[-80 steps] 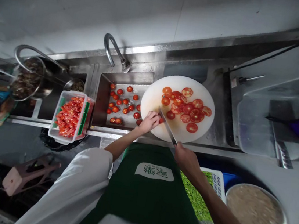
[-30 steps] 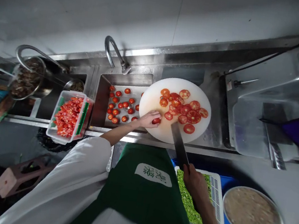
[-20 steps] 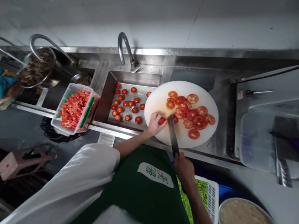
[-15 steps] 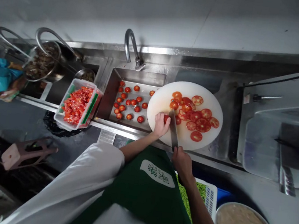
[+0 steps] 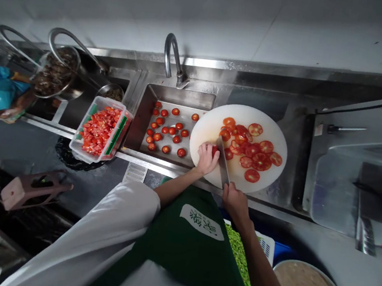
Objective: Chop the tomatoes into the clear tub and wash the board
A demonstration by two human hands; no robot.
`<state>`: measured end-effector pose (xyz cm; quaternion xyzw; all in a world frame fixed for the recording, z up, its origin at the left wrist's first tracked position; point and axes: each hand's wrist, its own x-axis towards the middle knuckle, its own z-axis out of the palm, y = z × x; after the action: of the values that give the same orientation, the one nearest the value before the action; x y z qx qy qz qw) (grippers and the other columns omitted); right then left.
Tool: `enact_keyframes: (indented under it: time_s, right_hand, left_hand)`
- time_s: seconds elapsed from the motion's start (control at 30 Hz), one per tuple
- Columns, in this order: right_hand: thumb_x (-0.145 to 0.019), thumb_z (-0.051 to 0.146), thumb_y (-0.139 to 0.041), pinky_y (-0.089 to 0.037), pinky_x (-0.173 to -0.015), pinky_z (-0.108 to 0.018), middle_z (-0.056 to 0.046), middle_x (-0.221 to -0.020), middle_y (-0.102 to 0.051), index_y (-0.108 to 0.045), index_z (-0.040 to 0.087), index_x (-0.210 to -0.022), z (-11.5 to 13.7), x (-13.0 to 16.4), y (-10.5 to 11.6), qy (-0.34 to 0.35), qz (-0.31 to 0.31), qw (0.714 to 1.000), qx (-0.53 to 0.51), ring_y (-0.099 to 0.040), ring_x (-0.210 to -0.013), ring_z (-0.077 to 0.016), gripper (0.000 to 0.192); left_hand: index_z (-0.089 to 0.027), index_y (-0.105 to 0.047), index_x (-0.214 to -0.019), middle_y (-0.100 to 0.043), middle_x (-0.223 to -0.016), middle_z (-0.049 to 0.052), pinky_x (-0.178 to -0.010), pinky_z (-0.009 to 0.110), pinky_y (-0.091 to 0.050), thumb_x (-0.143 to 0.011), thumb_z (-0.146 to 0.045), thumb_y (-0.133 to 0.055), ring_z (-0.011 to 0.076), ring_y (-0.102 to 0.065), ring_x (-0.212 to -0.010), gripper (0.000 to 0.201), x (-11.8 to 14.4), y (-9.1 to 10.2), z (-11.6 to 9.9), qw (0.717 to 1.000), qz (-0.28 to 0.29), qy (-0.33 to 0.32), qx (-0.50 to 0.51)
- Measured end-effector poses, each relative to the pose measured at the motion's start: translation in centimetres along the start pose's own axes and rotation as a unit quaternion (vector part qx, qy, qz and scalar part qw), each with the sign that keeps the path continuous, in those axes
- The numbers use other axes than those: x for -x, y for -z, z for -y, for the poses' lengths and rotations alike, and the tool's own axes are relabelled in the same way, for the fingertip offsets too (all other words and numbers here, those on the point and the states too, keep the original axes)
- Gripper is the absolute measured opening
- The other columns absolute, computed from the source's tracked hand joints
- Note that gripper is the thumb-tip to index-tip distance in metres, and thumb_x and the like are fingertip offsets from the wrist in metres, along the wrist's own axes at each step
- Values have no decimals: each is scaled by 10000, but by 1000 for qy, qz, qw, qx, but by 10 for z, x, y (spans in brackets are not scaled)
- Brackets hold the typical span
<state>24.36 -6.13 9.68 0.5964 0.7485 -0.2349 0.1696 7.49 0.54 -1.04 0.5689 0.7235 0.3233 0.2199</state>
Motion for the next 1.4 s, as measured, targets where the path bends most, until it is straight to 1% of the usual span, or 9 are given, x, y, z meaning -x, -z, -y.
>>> enact_keyframes:
  time_s: [0.13, 0.37, 0.47, 0.57, 0.77, 0.93, 1.07, 1.2, 1.4]
  right_hand:
    - [-1138, 266, -331, -409, -709, -290, -171, -903, -777, -628, 111, -1148, 6, -3, 7, -3, 22, 1000, 1, -762, -843, -247, 335]
    - [-1137, 268, -296, -469, -818, -311, -208, -1029, -787, -599, 98, -1264, 19, -6, 23, -21, 50, 999, 5, -770, -961, -261, 370]
    - [-1138, 269, -305, -464, -820, -308, -207, -1044, -787, -594, 102, -1264, 13, -5, 26, -21, 62, 998, 7, -771, -981, -267, 357]
    - [-1145, 284, -316, -452, -812, -304, -195, -1033, -788, -605, 116, -1231, 0, -3, 26, -9, 61, 998, 14, -773, -985, -273, 346]
    - [-1152, 300, -323, -435, -775, -298, -176, -978, -790, -612, 128, -1201, -18, 1, 20, -4, 49, 998, 45, -780, -939, -274, 340]
    - [-1144, 300, -331, -428, -743, -296, -182, -969, -793, -603, 128, -1167, -14, 5, 10, -14, 38, 998, 42, -782, -931, -275, 323]
    - [-1149, 296, -294, -441, -743, -300, -177, -974, -794, -598, 128, -1182, -8, 4, 5, -26, 35, 999, 30, -785, -924, -269, 350]
    - [-1147, 298, -297, -453, -752, -303, -174, -980, -792, -613, 123, -1186, -5, 2, 6, -8, 45, 999, 19, -784, -918, -262, 363]
    - [-1146, 285, -297, -468, -768, -304, -174, -965, -788, -608, 114, -1199, -2, 0, 4, -2, 44, 999, 19, -788, -923, -261, 359]
  left_hand:
    - [-162, -604, -1250, -583, -1328, 174, -1107, 481, -450, -1114, -343, -468, 300, -544, -1236, 264, -13, 16, 17, 994, 64, -78, -38]
    - [-174, -587, -1289, -570, -1315, 176, -1170, 511, -465, -1093, -465, -535, 297, -544, -1299, 355, -17, 32, 34, 992, 27, -119, 33]
    - [-185, -583, -1355, -543, -1399, 186, -1200, 503, -481, -998, -541, -697, 305, -531, -1378, 517, -19, 51, 50, 973, 101, -192, 74]
    - [-193, -622, -1337, -560, -1405, 192, -1196, 509, -501, -1008, -503, -699, 303, -562, -1376, 459, -27, 63, 63, 954, 176, -228, 78]
    - [-211, -658, -1329, -600, -1393, 190, -1181, 543, -515, -1033, -495, -663, 308, -588, -1342, 410, -40, 70, 65, 940, 202, -260, 85]
    - [-205, -549, -1485, -567, -1469, 195, -1241, 538, -454, -1055, -507, -610, 309, -529, -1432, 529, -28, 73, 55, 951, 161, -242, 106]
    - [-187, -388, -1607, -410, -1623, 235, -1293, 571, -372, -1035, -570, -617, 352, -389, -1568, 726, -14, 51, 39, 973, 106, -187, 80]
    - [-171, -414, -1565, -473, -1549, 236, -1274, 581, -386, -1100, -551, -471, 346, -443, -1519, 604, -11, 28, 27, 981, 97, -164, 50]
    - [-161, -484, -1449, -474, -1467, 215, -1278, 496, -396, -1149, -533, -268, 276, -466, -1474, 525, -8, 18, 27, 987, 16, -133, 93]
